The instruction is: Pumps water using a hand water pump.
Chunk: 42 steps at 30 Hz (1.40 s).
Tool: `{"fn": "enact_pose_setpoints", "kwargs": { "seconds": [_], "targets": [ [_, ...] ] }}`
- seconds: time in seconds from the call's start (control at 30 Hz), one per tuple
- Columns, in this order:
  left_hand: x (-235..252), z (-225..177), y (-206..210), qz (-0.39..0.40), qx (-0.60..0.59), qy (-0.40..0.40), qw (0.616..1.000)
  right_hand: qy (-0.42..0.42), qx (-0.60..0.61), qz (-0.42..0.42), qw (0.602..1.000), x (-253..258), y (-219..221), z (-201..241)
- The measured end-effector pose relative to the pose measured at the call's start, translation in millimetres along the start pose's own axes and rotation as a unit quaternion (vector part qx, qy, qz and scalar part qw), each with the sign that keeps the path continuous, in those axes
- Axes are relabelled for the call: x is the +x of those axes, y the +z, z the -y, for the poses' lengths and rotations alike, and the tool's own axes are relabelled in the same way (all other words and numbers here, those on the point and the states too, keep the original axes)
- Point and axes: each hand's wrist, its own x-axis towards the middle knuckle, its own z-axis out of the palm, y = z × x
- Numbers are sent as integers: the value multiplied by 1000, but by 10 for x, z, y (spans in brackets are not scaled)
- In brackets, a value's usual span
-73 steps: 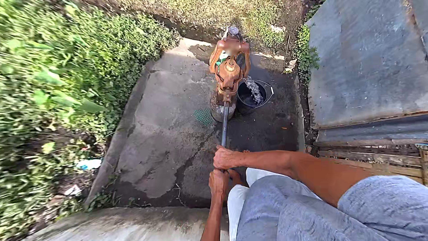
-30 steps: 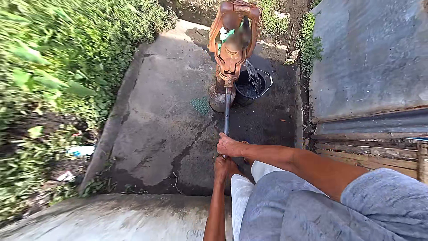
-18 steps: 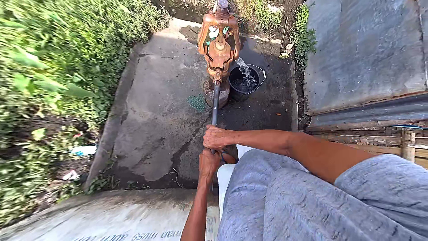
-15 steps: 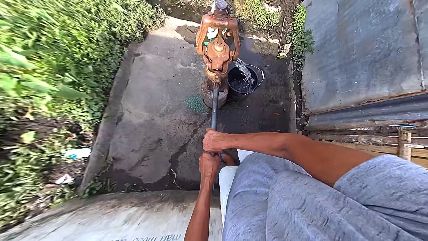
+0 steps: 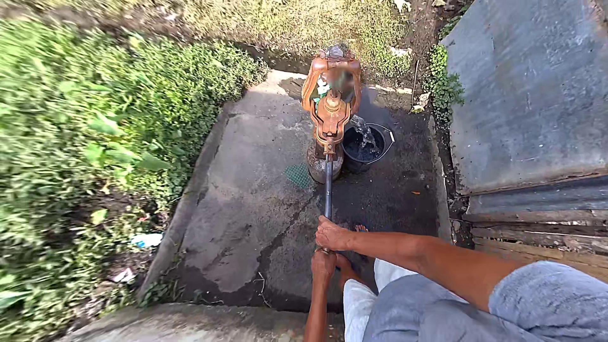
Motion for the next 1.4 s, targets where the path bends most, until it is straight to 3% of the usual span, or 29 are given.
{"fn": "enact_pose_setpoints", "kwargs": {
  "seconds": [0.17,0.27,0.4,0.47,0.6,0.77,0.87,0.97,1.03,1.17,1.27,1.4],
  "targets": [
    [-1383,-375,-830,74,-108,91,987,-43,-36,17,998,-879,-1060,240],
    [-1541,-514,-1033,105,-106,113,982,-63,-39,13,997,-941,-1192,184],
    [-889,-210,-703,-25,-21,86,996,-49,-32,1,998,-429,-794,203],
    [-653,-144,-635,-55,5,67,996,-47,-38,10,998,-235,-723,174],
    [-294,14,-359,-45,16,33,998,-25,-28,32,999,22,-408,118],
    [610,248,129,-48,-36,48,997,21,-23,43,999,477,74,-121],
    [764,211,343,-28,-62,39,997,40,-15,74,996,504,220,-184],
    [218,165,258,-27,-81,51,995,20,-41,53,998,156,96,-16],
    [-397,79,-64,-32,-105,96,989,4,-48,47,998,-235,-334,182],
    [-1504,-412,-832,51,-112,163,979,-30,-31,23,999,-976,-1119,270],
    [-1642,-582,-1035,81,-102,158,979,-41,-29,-30,998,-1045,-1165,193],
    [-1124,-343,-732,-27,6,115,993,-37,-6,-53,998,-592,-739,195]
  ]
}}
